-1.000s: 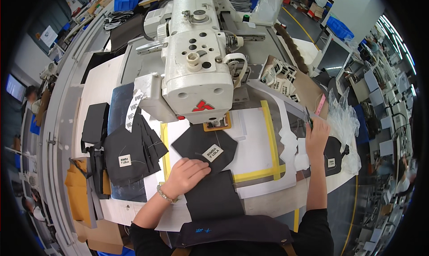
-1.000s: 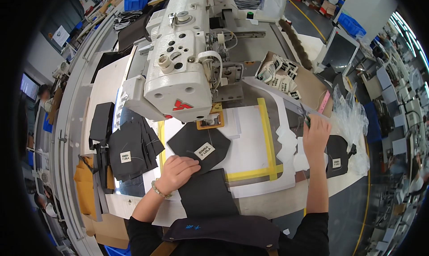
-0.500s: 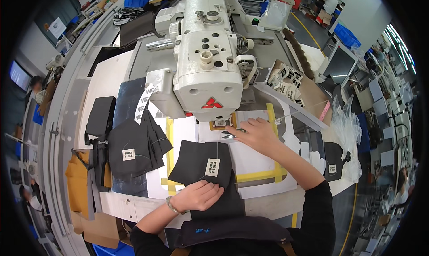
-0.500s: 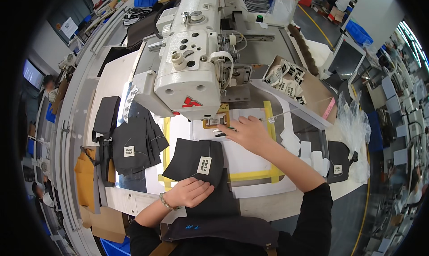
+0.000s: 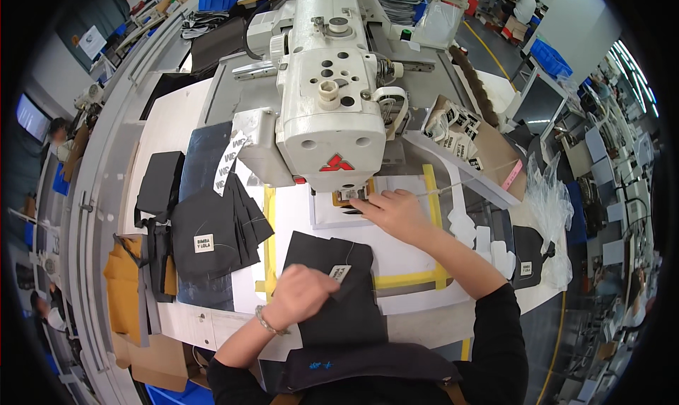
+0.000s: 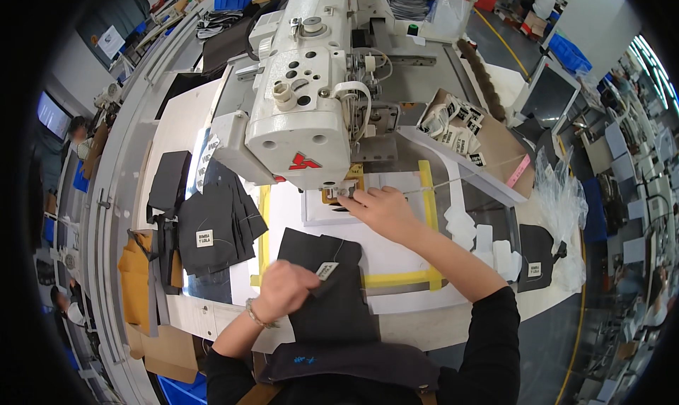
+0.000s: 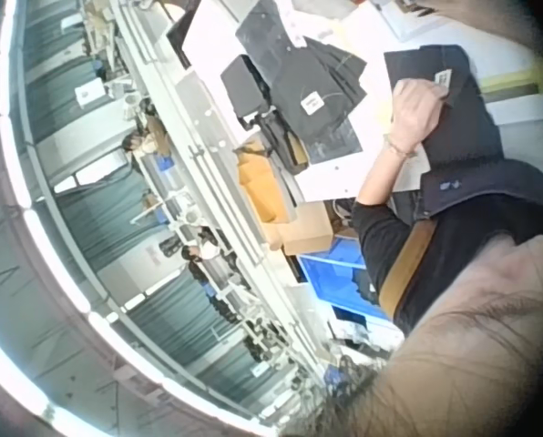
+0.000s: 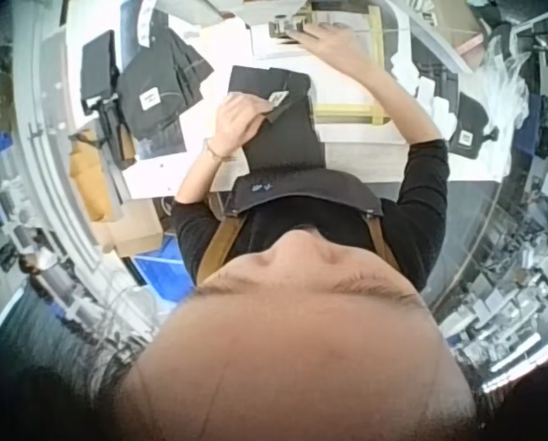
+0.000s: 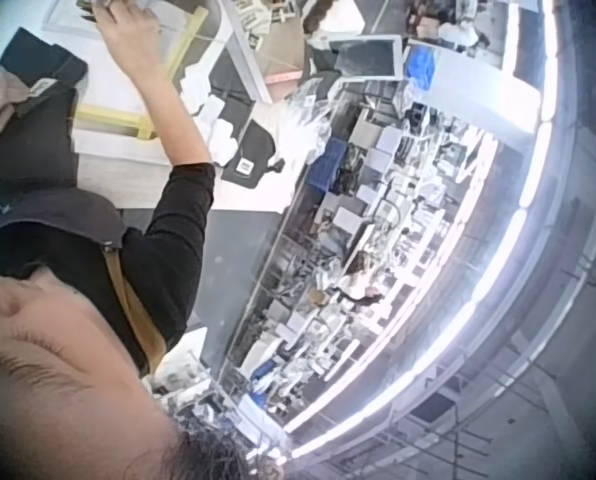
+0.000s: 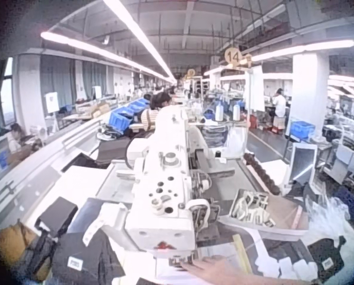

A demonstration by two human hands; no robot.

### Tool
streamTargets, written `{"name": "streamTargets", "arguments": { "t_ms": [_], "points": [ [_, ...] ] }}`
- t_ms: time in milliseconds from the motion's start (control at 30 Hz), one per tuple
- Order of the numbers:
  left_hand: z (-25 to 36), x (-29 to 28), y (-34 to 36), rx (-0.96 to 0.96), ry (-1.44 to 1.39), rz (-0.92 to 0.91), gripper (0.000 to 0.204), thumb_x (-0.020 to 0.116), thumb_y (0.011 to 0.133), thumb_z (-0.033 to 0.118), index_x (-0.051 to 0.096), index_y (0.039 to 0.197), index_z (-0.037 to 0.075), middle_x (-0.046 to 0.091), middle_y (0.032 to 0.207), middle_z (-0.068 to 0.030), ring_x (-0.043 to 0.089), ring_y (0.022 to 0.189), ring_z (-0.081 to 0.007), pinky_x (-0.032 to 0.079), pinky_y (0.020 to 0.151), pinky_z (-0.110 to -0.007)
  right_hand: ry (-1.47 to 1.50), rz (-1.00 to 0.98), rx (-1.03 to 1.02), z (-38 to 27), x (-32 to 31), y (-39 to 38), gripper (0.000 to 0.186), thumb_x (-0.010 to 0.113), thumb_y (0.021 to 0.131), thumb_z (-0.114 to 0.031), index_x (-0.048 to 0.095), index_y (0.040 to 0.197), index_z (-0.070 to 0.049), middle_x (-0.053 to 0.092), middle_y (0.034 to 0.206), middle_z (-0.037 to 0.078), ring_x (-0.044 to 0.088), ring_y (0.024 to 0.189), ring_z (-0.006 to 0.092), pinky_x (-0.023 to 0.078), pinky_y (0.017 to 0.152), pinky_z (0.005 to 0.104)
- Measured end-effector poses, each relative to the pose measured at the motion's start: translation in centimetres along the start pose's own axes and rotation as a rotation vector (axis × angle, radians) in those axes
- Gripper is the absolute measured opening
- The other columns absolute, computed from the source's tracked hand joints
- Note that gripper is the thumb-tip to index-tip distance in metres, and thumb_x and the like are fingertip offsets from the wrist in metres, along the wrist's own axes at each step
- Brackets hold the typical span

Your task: The person uses an industrial sewing machine to attach white rectangular labels to black fabric pieces. They repeatedly pick up a fabric piece, place it under the machine's needle, sew the label onto it, and then move the finished piece to a stack on the left.

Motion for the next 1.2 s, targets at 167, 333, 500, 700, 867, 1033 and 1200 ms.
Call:
{"name": "streamTargets", "arguments": {
  "t_ms": [167, 333, 500, 700, 867, 1033, 1200],
  "points": [
    [-8.5, -1.4, -1.1, -0.772, -0.708, 0.306, 0.003, 0.055, 0.094, 0.001, 0.052, 0.096, 0.002, 0.054, 0.084, 0.0043, 0.047, 0.078, -0.0047, 0.04, 0.07, -0.021, 0.002, -0.065, 0.093, 0.5, -0.2, -0.8, 0.04, 0.071, 0.08, -0.026, 0.064, 0.118, -0.018, 0.054, 0.076, -0.002, 0.058, 0.061, 0.016, 0.045, 0.058, 0.031],
    [-10.9, -1.7, -0.9, -0.9, -0.897, 0.301, 0.004, 0.054, 0.096, 0.006, 0.05, 0.096, 0.008, 0.043, 0.079, 0.0089, 0.036, 0.072, -0.0003, 0.029, 0.064, -0.018, 0.172, -0.026, 0.287, 2.1, 0.2, -3.0, 0.032, 0.068, 0.084, -0.026, 0.064, 0.115, -0.016, 0.056, 0.08, 0.001, 0.058, 0.059, 0.0212, 0.044, 0.06, 0.0313],
    [-10.6, -2.3, 0.5, -0.879, -1.155, 0.302, 0.006, 0.054, 0.098, 0.011, 0.049, 0.097, 0.007, 0.06, 0.086, 0.0015, 0.056, 0.077, -0.0026, 0.045, 0.068, -0.018, 0.023, -0.015, 0.312, 3.7, -2.0, -4.4, 0.033, 0.068, 0.085, -0.025, 0.063, 0.116, -0.014, 0.056, 0.091, 0.004, 0.057, 0.069, 0.0221, 0.042, 0.072, 0.031],
    [-9.9, -2.2, 2.5, -0.843, -1.289, 0.26, 0.01, 0.055, 0.098, 0.014, 0.048, 0.095, 0.008, 0.061, 0.09, -0.0013, 0.058, 0.08, -0.005, 0.048, 0.073, -0.02, 0.558, 0.042, 0.442, 4.3, -3.8, -5.1, 0.045, 0.075, 0.082, -0.023, 0.062, 0.123, -0.011, 0.054, 0.109, 0.006, 0.057, 0.075, 0.0159, 0.044, 0.074, 0.0287],
    [-8.9, -1.0, 4.3, -0.859, -1.253, 0.212, 0.012, 0.058, 0.096, 0.014, 0.049, 0.091, 0.008, 0.062, 0.084, -0.0027, 0.06, 0.08, -0.007, 0.049, 0.074, -0.021, 1.742, -0.267, 0.769, -0.1, -2.1, -2.8, 0.032, 0.074, 0.084, -0.009, 0.065, 0.114, -0.001, 0.06, 0.114, 0.008, 0.061, 0.074, 0.0102, 0.048, 0.066, 0.0232],
    [-6.7, -1.0, 7.3, -0.569, -1.154, 0.109, 0.013, 0.068, 0.087, 0.01, 0.056, 0.082, 0.006, 0.071, 0.089, -0.0129, 0.066, 0.089, -0.0191, 0.05, 0.085, -0.031, 1.408, 0.128, 0.632, 3.0, -5.0, -3.0, 0.018, 0.071, 0.078, 0.004, 0.071, 0.096, -0.001, 0.07, 0.088, 0.007, 0.068, 0.078, 0.0167, 0.053, 0.069, 0.0266],
    [-1.8, -1.3, 9.4, 0.008, -0.65, -0.27, 0.008, 0.079, 0.069, 0.014, 0.076, 0.077, 0.014, 0.073, 0.107, -0.0036, 0.061, 0.108, -0.024, 0.034, 0.093, -0.037, 0.599, 0.277, 0.232, 1.6, -12.6, -7.0, 0.037, 0.063, 0.065, 0.011, 0.071, 0.096, -0.007, 0.07, 0.106, 0.005, 0.068, 0.09, 0.0245, 0.054, 0.076, 0.0346]
  ]
}}
Point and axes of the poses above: each hand's wrist, its own y-axis towards the middle knuckle, its own x-axis out of the palm, z = x × y, the point moved 7 cm from there along y, towards the middle knuckle
